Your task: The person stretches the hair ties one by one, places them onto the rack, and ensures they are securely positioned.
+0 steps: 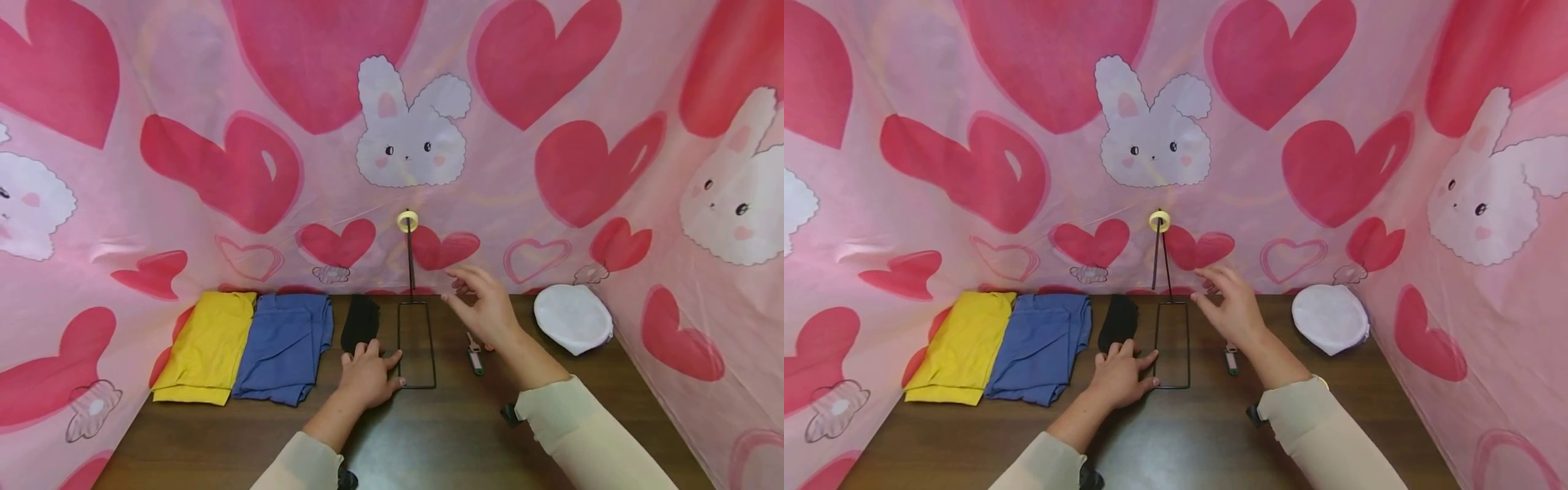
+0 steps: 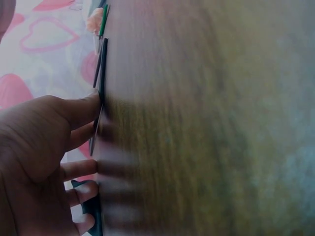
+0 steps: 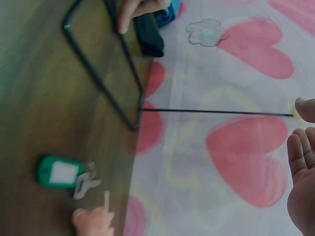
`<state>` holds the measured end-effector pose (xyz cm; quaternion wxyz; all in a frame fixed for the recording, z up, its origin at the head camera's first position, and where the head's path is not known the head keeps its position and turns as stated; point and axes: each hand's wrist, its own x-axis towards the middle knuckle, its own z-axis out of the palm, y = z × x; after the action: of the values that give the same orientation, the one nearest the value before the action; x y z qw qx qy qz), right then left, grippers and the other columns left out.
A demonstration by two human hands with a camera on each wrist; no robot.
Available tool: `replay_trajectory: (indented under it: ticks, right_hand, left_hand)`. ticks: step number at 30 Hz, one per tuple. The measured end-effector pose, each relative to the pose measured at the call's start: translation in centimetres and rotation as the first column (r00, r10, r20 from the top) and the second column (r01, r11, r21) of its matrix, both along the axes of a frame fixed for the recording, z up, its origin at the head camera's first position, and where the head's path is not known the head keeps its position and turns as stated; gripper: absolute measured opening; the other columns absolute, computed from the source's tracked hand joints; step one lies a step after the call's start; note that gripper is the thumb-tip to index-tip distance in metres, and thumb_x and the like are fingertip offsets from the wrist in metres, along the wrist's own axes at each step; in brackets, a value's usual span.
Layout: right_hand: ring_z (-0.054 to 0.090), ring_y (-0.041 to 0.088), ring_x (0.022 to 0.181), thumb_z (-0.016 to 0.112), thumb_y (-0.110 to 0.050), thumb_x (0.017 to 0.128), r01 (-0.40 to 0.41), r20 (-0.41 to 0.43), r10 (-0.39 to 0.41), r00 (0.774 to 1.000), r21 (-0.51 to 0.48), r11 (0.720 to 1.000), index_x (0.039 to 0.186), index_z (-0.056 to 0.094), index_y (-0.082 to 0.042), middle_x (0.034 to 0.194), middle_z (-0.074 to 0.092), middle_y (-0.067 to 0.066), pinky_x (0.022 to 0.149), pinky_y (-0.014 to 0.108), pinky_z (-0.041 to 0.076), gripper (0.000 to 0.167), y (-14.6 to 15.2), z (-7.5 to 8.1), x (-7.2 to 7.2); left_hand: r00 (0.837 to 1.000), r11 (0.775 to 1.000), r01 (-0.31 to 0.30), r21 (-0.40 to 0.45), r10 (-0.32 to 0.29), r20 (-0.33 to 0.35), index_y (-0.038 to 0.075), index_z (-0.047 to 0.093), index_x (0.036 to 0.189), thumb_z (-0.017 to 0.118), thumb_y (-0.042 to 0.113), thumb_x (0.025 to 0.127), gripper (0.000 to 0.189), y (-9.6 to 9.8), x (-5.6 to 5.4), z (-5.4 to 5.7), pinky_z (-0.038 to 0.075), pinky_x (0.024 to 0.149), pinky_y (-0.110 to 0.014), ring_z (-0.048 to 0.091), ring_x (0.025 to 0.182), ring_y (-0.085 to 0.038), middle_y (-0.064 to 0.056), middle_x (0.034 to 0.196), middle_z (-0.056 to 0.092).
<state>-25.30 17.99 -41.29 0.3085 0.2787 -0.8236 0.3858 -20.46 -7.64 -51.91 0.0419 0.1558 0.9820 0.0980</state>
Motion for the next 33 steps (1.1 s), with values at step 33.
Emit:
replay_trajectory:
  ticks: [33]
  right_hand:
    - [0.070,0.021,0.084,0.087,0.000,0.080,0.053,0.152,-0.094,0.984,0.256,0.965,0.115,0.076,-0.007,0.106,0.074,0.005,0.072,0.029,0.058,0.038,12.0,-6.9,4.8]
  left_hand:
    - [1.000,1.000,0.000,-0.021,0.000,0.004,0.040,0.054,0.151,0.064,0.065,0.094,0.063,-0.1,-0.3,-0.3,0.033,0.085,-0.051,0.041,0.129,-0.034,-0.007,0.145,0.047]
